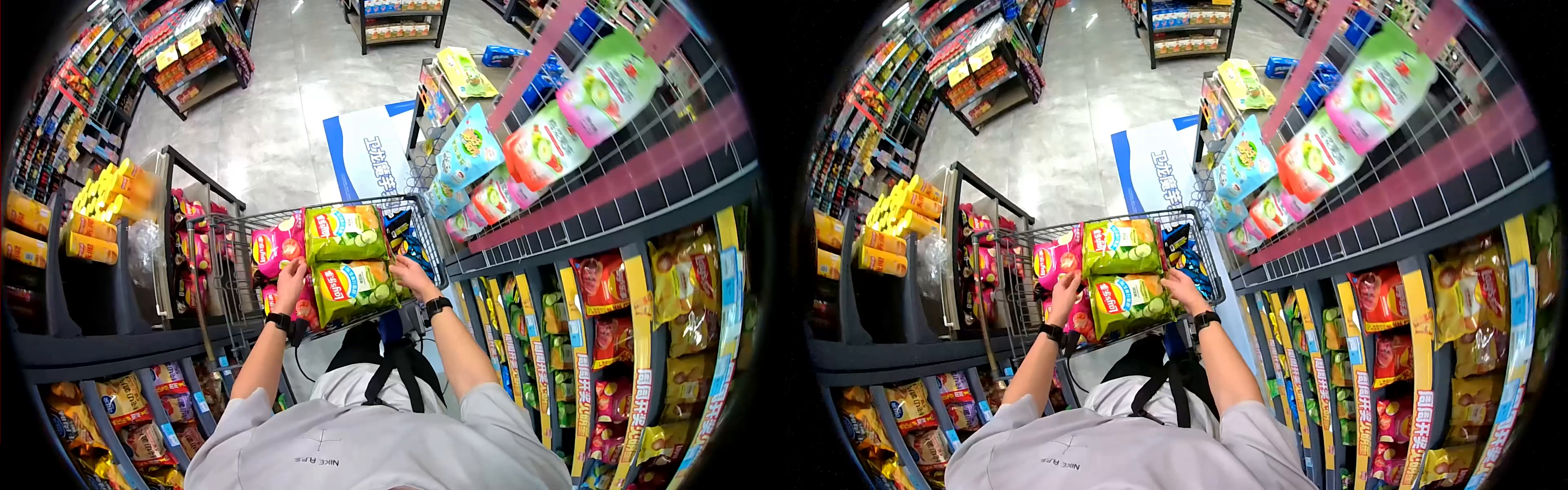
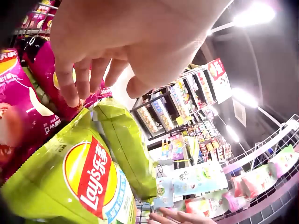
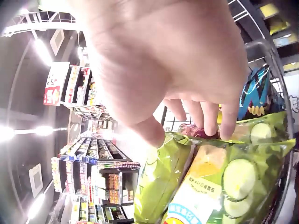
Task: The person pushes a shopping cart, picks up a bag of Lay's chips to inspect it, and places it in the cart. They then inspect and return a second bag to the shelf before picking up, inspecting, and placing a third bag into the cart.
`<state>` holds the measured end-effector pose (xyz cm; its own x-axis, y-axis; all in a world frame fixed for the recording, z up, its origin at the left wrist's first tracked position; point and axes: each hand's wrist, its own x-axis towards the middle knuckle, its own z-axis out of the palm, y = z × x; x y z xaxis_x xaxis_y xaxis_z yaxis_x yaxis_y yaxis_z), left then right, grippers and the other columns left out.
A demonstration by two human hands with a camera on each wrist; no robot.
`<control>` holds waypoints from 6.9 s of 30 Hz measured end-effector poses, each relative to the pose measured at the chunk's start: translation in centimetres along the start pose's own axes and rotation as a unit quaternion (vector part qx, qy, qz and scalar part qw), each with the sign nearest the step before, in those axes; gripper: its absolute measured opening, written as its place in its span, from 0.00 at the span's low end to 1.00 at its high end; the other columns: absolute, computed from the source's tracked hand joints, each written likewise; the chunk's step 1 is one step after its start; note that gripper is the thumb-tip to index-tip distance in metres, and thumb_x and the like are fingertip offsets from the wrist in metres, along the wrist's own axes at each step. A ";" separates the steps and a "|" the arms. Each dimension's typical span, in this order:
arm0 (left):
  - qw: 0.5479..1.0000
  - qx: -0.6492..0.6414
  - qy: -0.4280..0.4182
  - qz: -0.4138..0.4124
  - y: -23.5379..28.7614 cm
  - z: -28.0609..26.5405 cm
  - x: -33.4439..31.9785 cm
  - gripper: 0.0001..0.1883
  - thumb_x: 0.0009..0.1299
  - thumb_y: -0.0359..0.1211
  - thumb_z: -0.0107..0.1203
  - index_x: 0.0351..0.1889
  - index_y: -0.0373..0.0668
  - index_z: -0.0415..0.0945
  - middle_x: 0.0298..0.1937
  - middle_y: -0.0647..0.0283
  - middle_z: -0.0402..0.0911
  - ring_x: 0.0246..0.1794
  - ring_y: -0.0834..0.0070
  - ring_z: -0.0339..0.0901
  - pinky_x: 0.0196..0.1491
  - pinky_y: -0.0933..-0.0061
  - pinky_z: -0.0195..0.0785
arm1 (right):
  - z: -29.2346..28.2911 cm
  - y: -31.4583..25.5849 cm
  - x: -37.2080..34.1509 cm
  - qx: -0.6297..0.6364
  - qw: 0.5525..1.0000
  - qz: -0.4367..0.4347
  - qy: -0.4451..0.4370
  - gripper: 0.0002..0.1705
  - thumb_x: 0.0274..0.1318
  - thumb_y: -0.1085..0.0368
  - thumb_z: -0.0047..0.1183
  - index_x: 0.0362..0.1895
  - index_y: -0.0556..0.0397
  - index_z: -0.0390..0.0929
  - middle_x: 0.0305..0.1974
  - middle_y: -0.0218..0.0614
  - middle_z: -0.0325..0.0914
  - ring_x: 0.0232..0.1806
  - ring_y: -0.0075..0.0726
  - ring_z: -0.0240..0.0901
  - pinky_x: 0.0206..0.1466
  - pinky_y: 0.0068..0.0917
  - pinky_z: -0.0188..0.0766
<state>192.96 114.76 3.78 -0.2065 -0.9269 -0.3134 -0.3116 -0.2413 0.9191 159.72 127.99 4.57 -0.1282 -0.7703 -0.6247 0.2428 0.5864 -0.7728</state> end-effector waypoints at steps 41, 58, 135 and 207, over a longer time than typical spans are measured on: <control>0.891 0.056 -0.412 0.184 14.7 6.7 -12.9 0.14 0.71 0.33 0.57 0.52 0.38 0.76 0.53 0.57 0.78 0.53 0.68 0.77 0.54 0.71 0.70 | -0.6 6.8 -21.9 0.513 0.850 -0.094 0.073 0.26 0.64 0.47 0.53 0.60 0.47 0.74 0.53 0.36 0.81 0.51 0.38 0.80 0.55 0.37 0.76; 0.901 -0.242 -0.316 -0.173 3.9 -9.3 -34.8 0.32 0.73 0.42 0.57 0.71 0.48 0.56 0.59 0.62 0.76 0.53 0.71 0.78 0.55 0.65 0.72 | 14.1 14.1 -31.9 0.299 0.941 -0.122 -0.105 0.34 0.58 0.59 0.62 0.65 0.56 0.65 0.57 0.33 0.75 0.52 0.27 0.74 0.54 0.28 0.73; 0.826 -0.389 -0.408 -0.027 -4.5 -27.0 -55.5 0.41 0.57 0.34 0.72 0.67 0.37 0.62 0.60 0.58 0.77 0.56 0.65 0.79 0.57 0.65 0.74 | 15.4 42.0 -55.3 -0.449 0.767 -0.035 0.458 0.23 0.55 0.40 0.51 0.36 0.41 0.87 0.47 0.33 0.82 0.68 0.49 0.59 0.78 0.55 0.23; 0.553 0.012 -0.824 -0.125 18.6 14.8 -13.9 0.35 0.58 0.29 0.66 0.64 0.35 0.63 0.55 0.58 0.78 0.52 0.67 0.80 0.54 0.66 0.76 | 70.2 55.9 -40.7 0.499 0.207 0.439 0.718 0.54 0.63 0.26 0.27 0.73 0.61 0.53 0.70 0.61 0.57 0.72 0.67 0.52 0.72 0.50 0.50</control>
<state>176.33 127.39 21.73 -0.7129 0.6588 -0.2404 -0.5296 -0.2810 0.8004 246.02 174.48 -5.33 0.4062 0.8122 -0.4188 0.7645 -0.5531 -0.3311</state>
